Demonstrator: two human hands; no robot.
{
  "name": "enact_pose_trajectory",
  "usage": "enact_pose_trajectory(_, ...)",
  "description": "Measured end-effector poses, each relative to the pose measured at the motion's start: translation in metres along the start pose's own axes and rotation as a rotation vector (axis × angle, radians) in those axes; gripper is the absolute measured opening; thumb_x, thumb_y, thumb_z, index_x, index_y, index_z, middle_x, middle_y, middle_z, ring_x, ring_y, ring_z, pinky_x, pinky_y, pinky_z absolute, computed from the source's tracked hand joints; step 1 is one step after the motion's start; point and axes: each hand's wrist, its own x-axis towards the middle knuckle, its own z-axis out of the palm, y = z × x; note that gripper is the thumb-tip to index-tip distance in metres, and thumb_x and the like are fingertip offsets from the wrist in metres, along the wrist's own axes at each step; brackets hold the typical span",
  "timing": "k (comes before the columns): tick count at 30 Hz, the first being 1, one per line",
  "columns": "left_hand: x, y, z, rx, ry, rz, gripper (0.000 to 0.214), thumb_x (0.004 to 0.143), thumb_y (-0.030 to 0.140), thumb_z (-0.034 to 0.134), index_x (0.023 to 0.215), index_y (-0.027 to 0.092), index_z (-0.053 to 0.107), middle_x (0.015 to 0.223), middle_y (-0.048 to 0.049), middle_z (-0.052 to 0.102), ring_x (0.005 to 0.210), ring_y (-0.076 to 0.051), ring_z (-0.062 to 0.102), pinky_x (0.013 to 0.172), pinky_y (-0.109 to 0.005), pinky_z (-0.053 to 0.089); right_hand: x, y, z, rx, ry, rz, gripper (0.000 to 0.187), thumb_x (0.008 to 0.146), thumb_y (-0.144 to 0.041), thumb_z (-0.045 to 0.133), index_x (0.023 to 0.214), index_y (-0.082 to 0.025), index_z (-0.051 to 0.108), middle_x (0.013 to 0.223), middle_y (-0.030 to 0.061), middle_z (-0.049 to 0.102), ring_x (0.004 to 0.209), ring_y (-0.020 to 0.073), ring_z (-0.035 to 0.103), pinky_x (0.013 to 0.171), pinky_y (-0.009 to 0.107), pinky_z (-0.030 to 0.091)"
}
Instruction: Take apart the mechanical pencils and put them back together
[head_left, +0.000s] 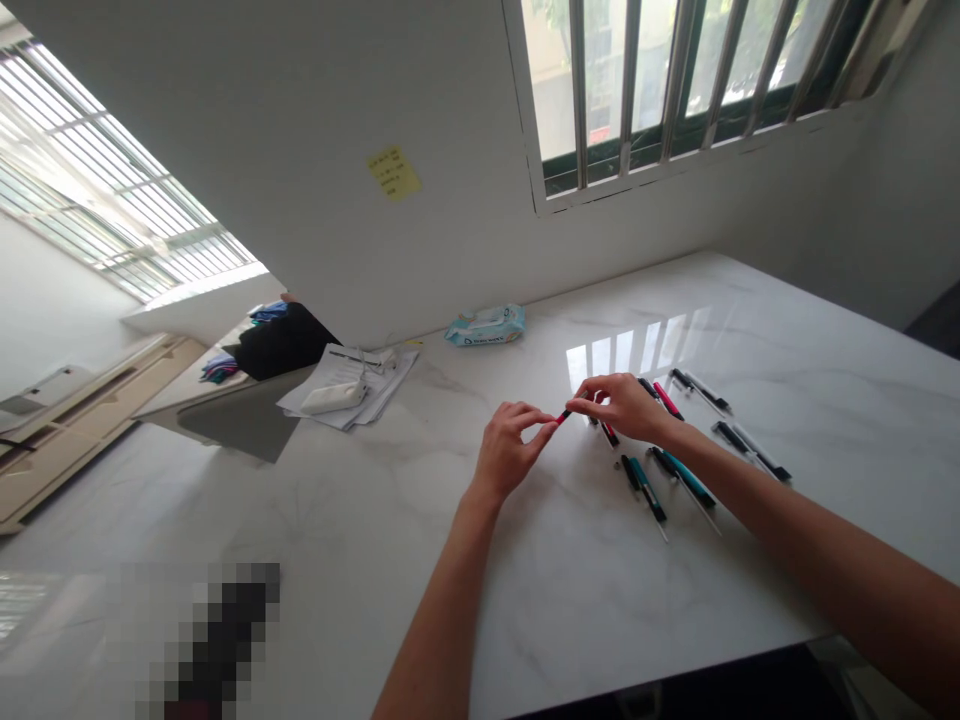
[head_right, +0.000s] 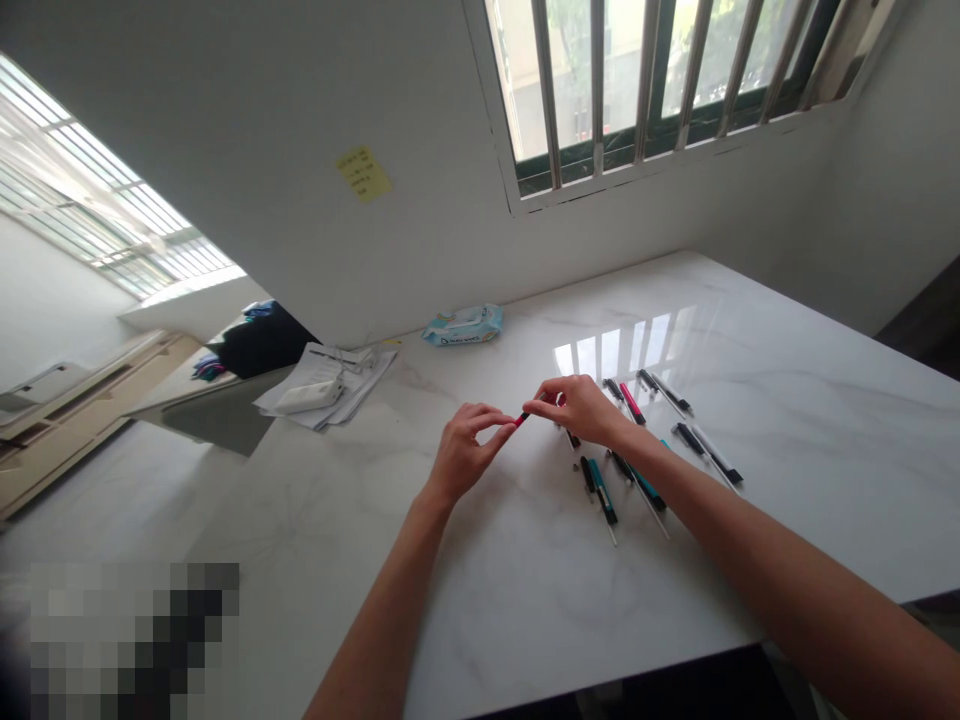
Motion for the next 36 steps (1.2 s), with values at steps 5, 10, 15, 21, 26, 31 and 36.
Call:
enact_pose_trajectory(5,-0.001,-0.005,-0.01,-0.012,-0.022,-0.185,0.014,0.092,0.035,0.07,0.097,0.026,0.08,0.089,-0.0012,0.079,0.073,-0.017,0.066,0.074,-0.03,0.05,0.0,-0.003,0.0,0.086,0.019,0.001,0.035,0.092,-0.055,0.068,0.09,-0.021,0.078,0.075,0.0009,0.073,0.063,0.0151,0.061,0.062,0.028,0.047)
enact_pose_trajectory(10,-0.01,-0.048,-0.061,0.36,0.164,-0.672,0.011,0.086,0.034,0.074,0.088,0.024,0.078,0.083,-0.0024,0.078,0.082,-0.023,0.071,0.077,-0.033,0.049,0.004,0.012,-0.01,-0.107,0.112,-0.039,0.021,0.093,-0.041,0.066,0.097,-0.024,0.077,0.088,0.003,0.076,0.081,0.0194,0.067,0.077,0.034,0.052)
enact_pose_trajectory(15,-0.026,-0.083,-0.083,0.497,0.211,-0.872,0.012,0.087,0.032,0.07,0.095,0.025,0.074,0.094,-0.0043,0.079,0.101,-0.029,0.071,0.086,-0.037,0.05,0.007,0.029,-0.02,-0.289,0.041,-0.037,0.016,0.093,-0.034,0.064,0.096,-0.024,0.076,0.093,0.0042,0.077,0.085,0.0219,0.068,0.075,0.035,0.051)
enact_pose_trajectory(21,-0.032,-0.096,-0.071,0.497,0.205,-0.888,0.017,0.091,0.036,0.064,0.103,0.026,0.071,0.098,-0.0057,0.079,0.104,-0.03,0.07,0.088,-0.039,0.05,0.008,0.025,-0.033,-0.259,-0.139,-0.075,0.033,0.088,-0.034,0.07,0.121,-0.028,0.071,0.109,0.0054,0.077,0.102,0.0265,0.067,0.081,0.036,0.052)
enact_pose_trajectory(26,-0.033,-0.097,-0.071,0.501,0.19,-0.892,0.023,0.092,0.038,0.063,0.111,0.026,0.069,0.099,-0.006,0.077,0.107,-0.032,0.069,0.092,-0.041,0.05,0.006,0.024,-0.034,-0.314,-0.248,-0.097,0.057,0.083,-0.03,0.073,0.139,-0.029,0.061,0.122,0.0073,0.074,0.116,0.0313,0.061,0.087,0.039,0.052)
enact_pose_trajectory(31,-0.02,-0.082,-0.07,0.566,0.257,-0.803,0.033,0.093,0.041,0.061,0.122,0.026,0.065,0.112,-0.0084,0.073,0.108,-0.031,0.067,0.089,-0.04,0.05,-0.001,0.037,-0.034,-0.297,-0.186,-0.13,0.053,0.088,-0.025,0.066,0.14,-0.026,0.06,0.121,0.0081,0.074,0.115,0.0291,0.06,0.092,0.039,0.052)
enact_pose_trajectory(36,0.005,-0.052,-0.044,0.488,0.236,-0.511,0.027,0.095,0.04,0.06,0.117,0.026,0.069,0.109,-0.0045,0.073,0.091,-0.022,0.068,0.083,-0.033,0.048,-0.004,0.038,-0.04,-0.269,-0.171,-0.114,0.049,0.089,-0.028,0.067,0.138,-0.027,0.062,0.12,0.0073,0.074,0.112,0.0287,0.06,0.088,0.039,0.052)
